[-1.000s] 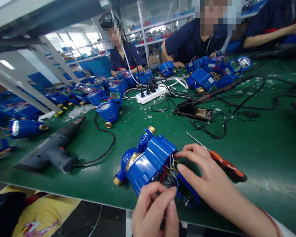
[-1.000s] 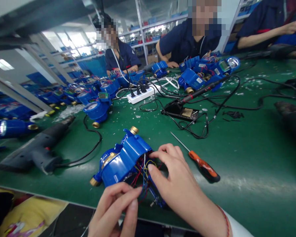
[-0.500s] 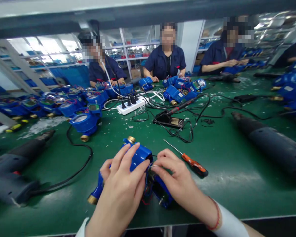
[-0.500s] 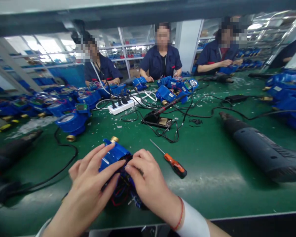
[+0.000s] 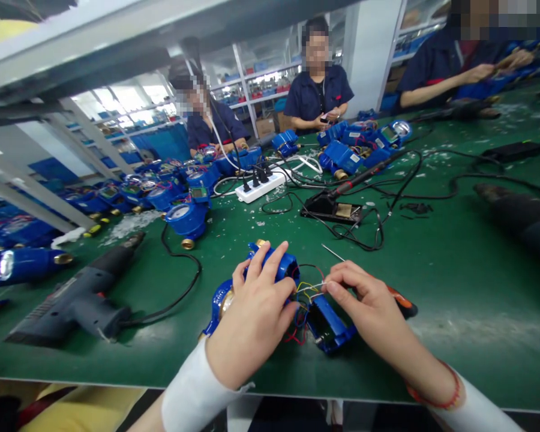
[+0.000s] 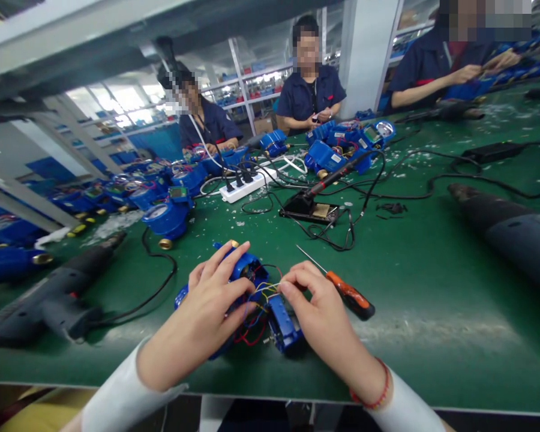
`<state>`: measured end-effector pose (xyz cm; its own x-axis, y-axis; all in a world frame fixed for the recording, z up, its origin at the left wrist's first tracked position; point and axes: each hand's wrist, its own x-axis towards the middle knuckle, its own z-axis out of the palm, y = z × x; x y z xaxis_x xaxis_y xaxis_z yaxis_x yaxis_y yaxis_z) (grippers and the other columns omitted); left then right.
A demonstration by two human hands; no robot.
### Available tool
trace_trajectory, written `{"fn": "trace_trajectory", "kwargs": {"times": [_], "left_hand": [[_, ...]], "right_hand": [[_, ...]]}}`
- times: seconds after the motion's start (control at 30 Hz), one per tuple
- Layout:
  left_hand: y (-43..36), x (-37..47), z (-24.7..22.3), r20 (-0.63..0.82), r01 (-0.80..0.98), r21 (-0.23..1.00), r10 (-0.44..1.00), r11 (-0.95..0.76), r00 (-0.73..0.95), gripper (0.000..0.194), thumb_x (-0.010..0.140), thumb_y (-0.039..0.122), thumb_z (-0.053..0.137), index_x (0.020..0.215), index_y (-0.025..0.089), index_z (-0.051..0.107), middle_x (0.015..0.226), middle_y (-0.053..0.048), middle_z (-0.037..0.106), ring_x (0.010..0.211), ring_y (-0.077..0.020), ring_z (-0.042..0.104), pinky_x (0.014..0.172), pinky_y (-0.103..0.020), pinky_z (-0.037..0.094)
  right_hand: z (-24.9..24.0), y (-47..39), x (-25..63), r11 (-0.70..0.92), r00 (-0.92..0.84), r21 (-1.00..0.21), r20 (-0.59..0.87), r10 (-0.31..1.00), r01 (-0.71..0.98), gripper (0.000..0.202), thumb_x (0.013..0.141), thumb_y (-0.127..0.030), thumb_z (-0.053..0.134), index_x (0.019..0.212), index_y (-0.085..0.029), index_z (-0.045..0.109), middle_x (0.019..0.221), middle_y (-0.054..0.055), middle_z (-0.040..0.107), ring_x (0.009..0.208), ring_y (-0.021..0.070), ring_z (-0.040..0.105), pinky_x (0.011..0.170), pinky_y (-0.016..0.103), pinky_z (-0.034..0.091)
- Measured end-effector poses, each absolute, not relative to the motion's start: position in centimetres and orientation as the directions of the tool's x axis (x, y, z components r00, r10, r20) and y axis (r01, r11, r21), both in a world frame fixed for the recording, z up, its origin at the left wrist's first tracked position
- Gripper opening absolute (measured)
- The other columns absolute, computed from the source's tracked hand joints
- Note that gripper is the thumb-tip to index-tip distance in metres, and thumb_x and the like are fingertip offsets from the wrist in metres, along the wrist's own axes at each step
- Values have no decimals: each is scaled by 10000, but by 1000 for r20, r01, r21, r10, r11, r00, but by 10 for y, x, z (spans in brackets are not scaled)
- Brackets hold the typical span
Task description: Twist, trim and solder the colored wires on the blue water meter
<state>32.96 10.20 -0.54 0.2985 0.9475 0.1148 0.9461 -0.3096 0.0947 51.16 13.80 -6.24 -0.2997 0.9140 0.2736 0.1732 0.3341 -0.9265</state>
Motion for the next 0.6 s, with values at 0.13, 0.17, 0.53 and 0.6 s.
{"fn": "trace_trajectory", "kwargs": {"times": [0.13,0.17,0.53,0.6], "left_hand": [[106,325,-8,136,946,159,956,-281,261,157,858,176,534,792,228,668,1509,-50,346,1411,-342,195,1019,-595,310],[106,324,-9,154,943,183,955,-278,252,169,865,187,526,787,234,668,1500,-42,360,1410,-327,203,1027,-590,311],[103,327,-12,283,906,278,929,-319,240,154,828,137,566,793,254,661,1382,-29,509,1369,-265,312,1054,-530,349],[102,329,-14,275,914,263,932,-309,235,133,829,137,571,818,252,637,1398,-22,495,1368,-262,311,1053,-531,346]], "right_hand": [[-67,141,509,276,-316,-952,224,922,131,226,878,-309,522,700,-184,584,789,20,536,788,170,514,743,290,365],[-68,142,509,257,-322,-960,209,923,114,232,875,-317,526,693,-184,580,778,16,532,770,165,512,727,286,367],[-68,143,506,88,-365,-995,102,925,-55,190,875,-332,584,768,-192,657,819,1,552,788,136,528,720,243,394],[-68,143,506,83,-371,-994,105,923,-74,184,873,-328,594,769,-191,658,826,1,554,797,132,531,724,235,396]]}}
